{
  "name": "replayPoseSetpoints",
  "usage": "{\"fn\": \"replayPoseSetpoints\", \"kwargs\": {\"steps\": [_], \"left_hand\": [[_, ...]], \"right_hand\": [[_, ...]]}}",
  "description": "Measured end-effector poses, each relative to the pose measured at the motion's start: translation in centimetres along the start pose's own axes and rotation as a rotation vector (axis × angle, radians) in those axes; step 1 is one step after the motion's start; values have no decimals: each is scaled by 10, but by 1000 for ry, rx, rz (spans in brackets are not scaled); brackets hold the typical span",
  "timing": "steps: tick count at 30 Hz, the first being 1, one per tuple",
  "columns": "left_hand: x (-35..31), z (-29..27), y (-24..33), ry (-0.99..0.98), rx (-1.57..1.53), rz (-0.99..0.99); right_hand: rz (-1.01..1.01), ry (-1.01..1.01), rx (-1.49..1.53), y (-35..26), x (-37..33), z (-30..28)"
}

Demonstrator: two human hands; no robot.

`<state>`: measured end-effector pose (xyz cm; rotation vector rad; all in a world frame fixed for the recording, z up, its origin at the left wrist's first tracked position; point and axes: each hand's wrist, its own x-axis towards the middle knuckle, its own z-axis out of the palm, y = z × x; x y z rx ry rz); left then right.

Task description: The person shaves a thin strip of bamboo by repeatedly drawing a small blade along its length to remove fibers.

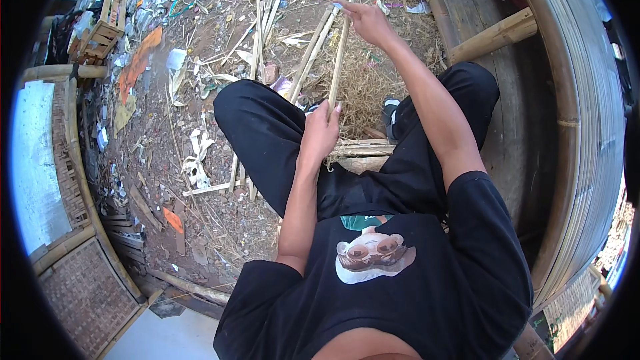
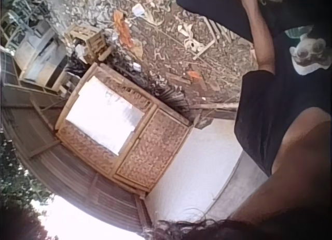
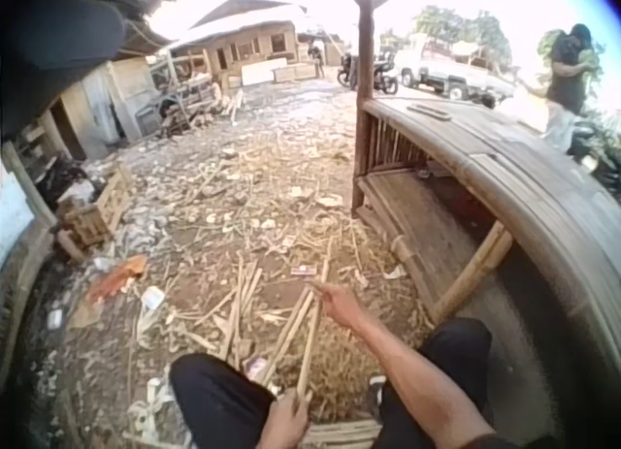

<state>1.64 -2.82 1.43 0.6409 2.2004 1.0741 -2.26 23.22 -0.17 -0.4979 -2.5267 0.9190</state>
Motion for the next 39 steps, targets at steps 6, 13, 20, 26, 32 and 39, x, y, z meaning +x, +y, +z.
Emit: {"fn": "replayPoseSetpoints", "kwargs": {"steps": [6, 13, 20, 26, 32, 39], "left_hand": [[-3, -5, 16, 25, 57, -7], [-2, -1, 3, 64, 58, 15], [5, 0, -5, 121, 111, 69], [0, -6, 14, 116, 40, 55], [0, -8, 12, 100, 65, 58], [-3, -4, 12, 129, 107, 94]], "right_hand": [[124, -181, 83, 7, -7, 16], [155, -274, 125, 2, -13, 17], [165, -496, 277, -29, -33, 13], [-90, -325, 202, -29, -33, -4], [58, -220, 108, -22, -28, -14], [-44, -116, 137, -18, -20, 1]]}}
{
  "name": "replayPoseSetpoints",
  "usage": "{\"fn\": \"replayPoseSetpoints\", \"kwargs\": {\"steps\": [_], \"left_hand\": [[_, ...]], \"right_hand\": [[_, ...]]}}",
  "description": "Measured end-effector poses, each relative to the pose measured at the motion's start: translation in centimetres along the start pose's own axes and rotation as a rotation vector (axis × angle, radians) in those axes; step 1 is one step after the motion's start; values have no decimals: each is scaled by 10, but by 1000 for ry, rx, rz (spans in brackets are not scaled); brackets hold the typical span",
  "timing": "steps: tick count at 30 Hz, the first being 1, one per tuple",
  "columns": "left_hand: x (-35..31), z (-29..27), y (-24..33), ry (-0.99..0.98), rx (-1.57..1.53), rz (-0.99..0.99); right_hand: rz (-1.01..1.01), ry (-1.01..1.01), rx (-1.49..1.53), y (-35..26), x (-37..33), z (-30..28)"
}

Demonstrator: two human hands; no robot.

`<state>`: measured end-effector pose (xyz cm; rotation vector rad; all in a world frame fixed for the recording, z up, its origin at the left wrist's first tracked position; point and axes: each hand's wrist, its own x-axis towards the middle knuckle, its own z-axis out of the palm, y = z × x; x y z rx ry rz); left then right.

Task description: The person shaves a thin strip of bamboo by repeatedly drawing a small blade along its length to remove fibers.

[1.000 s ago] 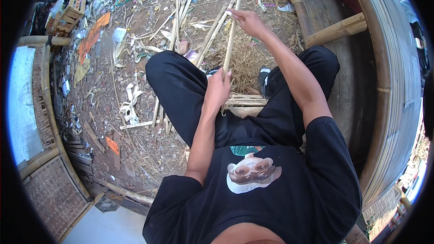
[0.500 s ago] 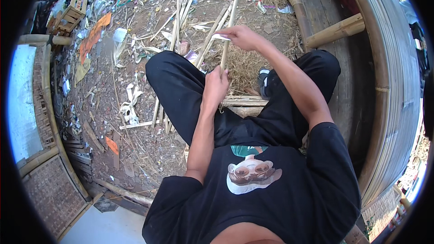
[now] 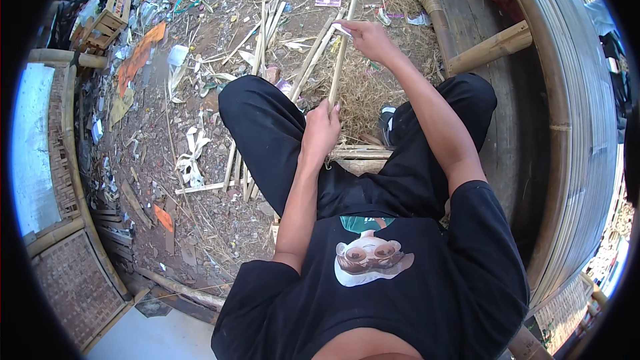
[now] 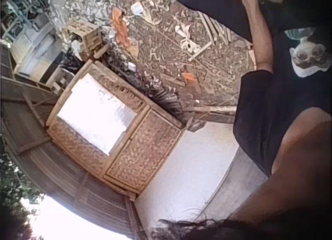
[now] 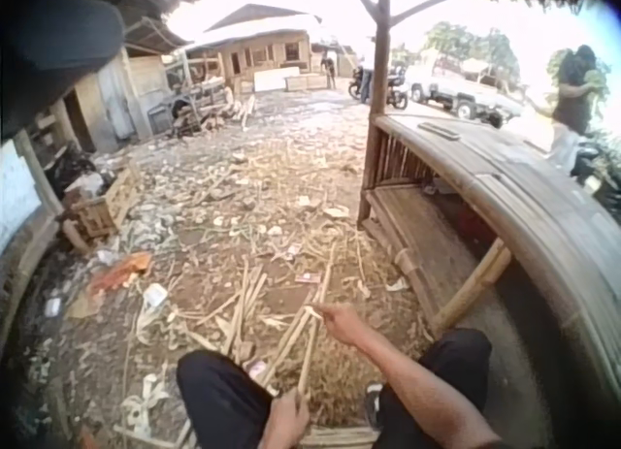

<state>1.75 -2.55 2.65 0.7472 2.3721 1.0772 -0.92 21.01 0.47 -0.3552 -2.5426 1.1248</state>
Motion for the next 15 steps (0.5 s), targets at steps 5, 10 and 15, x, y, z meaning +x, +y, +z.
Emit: {"fn": "replayPoseSetpoints", "kwargs": {"steps": [5, 10, 15], "left_hand": [[0, 7, -9, 19, 39, 0], [1, 10, -11, 34, 51, -14], [0, 10, -8, 25, 66, -26]], "right_hand": [[-48, -31, -78, 11, -3, 16], [73, -120, -34, 1, -12, 17], [125, -190, 16, -3, -20, 13]]}}
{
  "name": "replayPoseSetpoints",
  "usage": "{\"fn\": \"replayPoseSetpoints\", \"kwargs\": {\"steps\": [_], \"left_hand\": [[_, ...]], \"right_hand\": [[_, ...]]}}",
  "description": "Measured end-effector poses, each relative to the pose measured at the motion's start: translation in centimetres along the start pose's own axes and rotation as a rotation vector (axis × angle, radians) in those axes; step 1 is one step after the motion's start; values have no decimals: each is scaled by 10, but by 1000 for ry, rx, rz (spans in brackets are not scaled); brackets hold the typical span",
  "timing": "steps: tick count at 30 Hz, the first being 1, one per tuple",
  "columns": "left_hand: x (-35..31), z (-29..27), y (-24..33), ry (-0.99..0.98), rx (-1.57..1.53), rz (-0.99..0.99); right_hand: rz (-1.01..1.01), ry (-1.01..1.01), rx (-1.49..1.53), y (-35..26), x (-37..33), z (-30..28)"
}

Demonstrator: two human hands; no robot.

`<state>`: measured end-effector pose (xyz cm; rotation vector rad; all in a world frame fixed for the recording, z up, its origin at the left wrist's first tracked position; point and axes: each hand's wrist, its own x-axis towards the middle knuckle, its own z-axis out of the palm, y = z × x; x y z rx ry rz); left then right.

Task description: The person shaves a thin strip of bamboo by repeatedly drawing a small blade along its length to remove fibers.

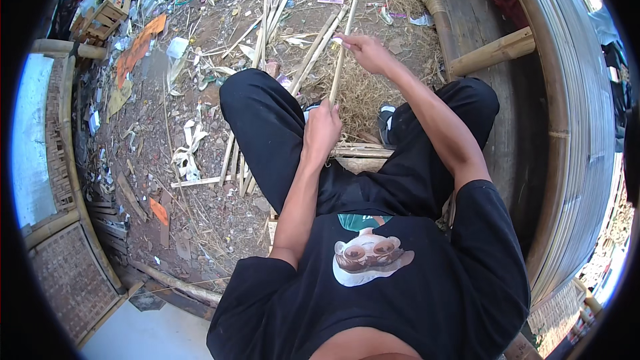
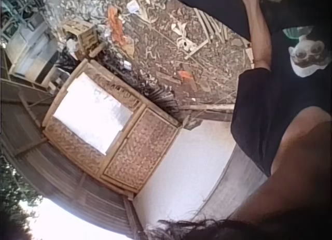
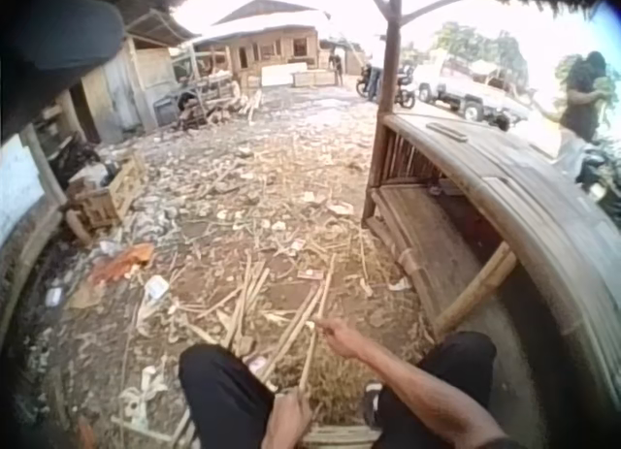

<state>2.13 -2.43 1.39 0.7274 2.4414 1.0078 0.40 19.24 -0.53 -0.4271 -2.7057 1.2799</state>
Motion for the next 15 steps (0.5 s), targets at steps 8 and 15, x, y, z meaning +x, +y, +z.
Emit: {"fn": "replayPoseSetpoints", "kwargs": {"steps": [8, 15], "left_hand": [[2, 0, 1, 3, 38, -2], [3, 2, 0, 27, 74, 26]], "right_hand": [[44, -19, 10, 0, -6, 2], [-123, 65, -332, -11, 0, -5]]}}
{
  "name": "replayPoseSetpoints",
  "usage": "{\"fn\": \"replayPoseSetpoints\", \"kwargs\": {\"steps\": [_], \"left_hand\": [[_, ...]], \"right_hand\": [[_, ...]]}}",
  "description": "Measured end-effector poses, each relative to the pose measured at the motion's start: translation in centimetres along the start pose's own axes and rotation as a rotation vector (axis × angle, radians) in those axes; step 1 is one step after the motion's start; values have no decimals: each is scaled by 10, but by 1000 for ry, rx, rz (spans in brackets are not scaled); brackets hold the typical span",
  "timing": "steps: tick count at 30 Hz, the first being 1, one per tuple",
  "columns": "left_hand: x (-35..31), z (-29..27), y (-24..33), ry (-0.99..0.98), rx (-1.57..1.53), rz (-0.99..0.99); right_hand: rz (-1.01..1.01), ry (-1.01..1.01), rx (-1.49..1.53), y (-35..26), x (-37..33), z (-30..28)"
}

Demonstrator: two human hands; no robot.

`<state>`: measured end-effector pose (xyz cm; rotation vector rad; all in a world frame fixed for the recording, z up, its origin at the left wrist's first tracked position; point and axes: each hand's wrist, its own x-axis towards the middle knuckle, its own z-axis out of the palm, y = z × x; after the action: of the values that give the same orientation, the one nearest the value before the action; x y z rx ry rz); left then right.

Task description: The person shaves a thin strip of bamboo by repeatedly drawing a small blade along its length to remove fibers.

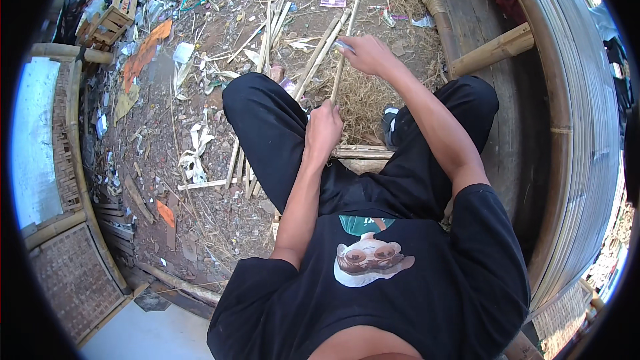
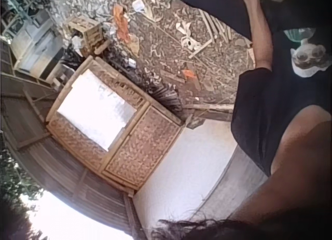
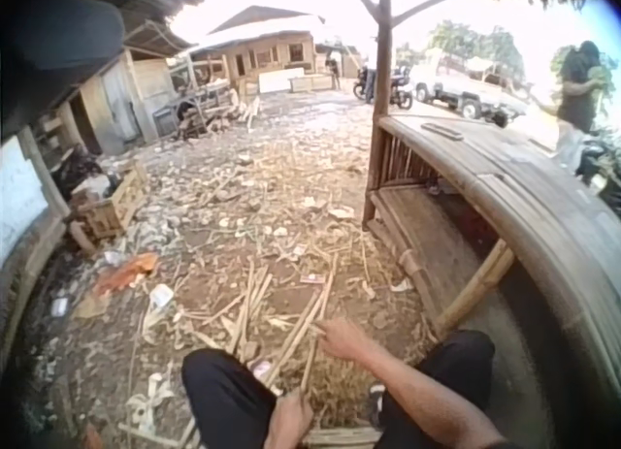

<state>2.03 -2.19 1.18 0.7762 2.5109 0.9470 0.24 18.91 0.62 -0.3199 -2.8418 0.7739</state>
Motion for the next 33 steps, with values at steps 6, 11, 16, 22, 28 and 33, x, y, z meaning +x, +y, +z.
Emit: {"fn": "replayPoseSetpoints", "kwargs": {"steps": [6, 11, 16, 22, 28, 33], "left_hand": [[-1, 1, 1, 5, 13, 15], [-1, -1, 0, -4, 39, 2], [-1, -1, 5, -18, 46, -21], [0, -2, 2, 2, 48, -21], [7, 0, -20, -29, -10, -98], [8, 0, -31, -14, -29, -51]], "right_hand": [[21, 141, 67, 1, 8, 20], [38, 140, -2, -6, 5, 19], [20, 187, -5, -2, 1, 15], [-75, 183, 8, -21, -16, 9], [-265, 101, 358, -68, -46, -5], [56, -57, 91, -6, -28, -20]]}}
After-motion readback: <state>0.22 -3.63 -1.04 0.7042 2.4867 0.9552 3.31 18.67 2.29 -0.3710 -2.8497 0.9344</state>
